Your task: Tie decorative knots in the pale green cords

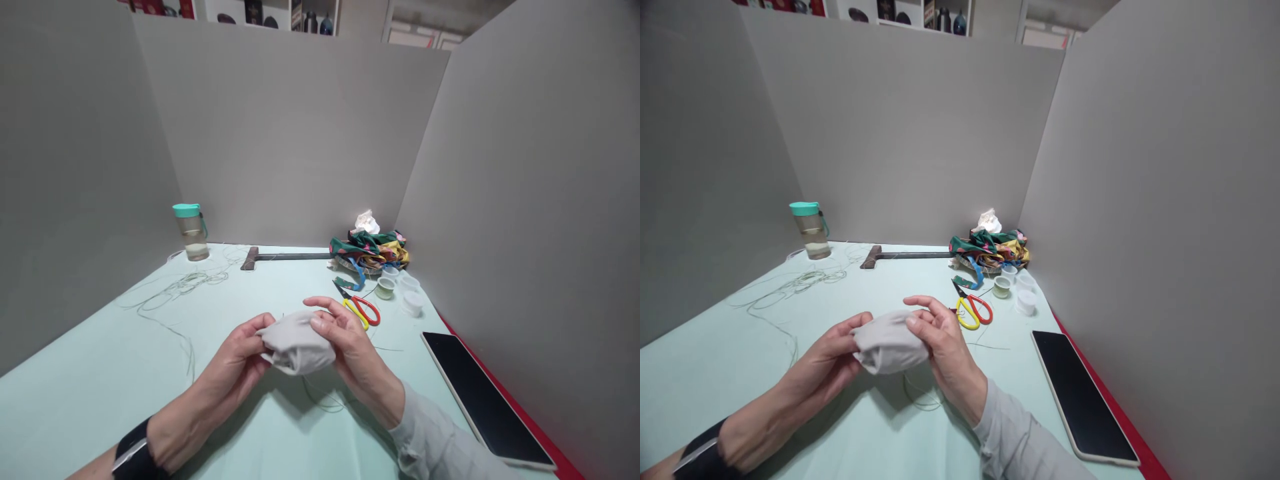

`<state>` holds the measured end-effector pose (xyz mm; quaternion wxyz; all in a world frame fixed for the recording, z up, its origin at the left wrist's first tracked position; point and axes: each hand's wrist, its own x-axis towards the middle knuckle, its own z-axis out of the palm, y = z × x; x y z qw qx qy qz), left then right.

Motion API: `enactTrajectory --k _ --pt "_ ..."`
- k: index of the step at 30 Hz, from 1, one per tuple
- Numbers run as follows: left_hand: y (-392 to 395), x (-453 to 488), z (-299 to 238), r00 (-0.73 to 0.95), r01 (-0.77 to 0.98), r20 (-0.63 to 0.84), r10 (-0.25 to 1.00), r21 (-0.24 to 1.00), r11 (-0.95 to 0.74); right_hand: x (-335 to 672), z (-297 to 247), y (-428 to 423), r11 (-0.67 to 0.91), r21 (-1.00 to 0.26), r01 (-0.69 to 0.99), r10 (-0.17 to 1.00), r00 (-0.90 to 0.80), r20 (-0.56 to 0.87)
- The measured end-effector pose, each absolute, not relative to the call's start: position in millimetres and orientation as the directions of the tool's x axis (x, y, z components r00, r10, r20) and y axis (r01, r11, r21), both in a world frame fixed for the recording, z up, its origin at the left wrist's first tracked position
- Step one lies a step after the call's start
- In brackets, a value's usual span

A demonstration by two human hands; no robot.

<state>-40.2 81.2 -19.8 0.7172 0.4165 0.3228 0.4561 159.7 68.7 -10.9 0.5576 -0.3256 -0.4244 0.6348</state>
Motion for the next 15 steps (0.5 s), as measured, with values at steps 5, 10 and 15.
enactTrajectory --k 5,10,15 --pt "71 -38 -17 0.417 -0.316 -0.083 0.905 0.92 0.23 159 -20 73 0.053 -0.944 -0.326 0.99 -0.11 0.094" --pt "74 -35 -24 0.29 -0.234 -0.039 0.956 0.966 0.11 157 -6 62 0.173 -0.979 -0.107 0.98 -0.08 0.182" --pt "70 -31 -19 0.194 -0.138 0.083 0.978 0.989 -0.056 145 -10 57 0.173 -0.984 -0.037 0.975 -0.134 0.177"
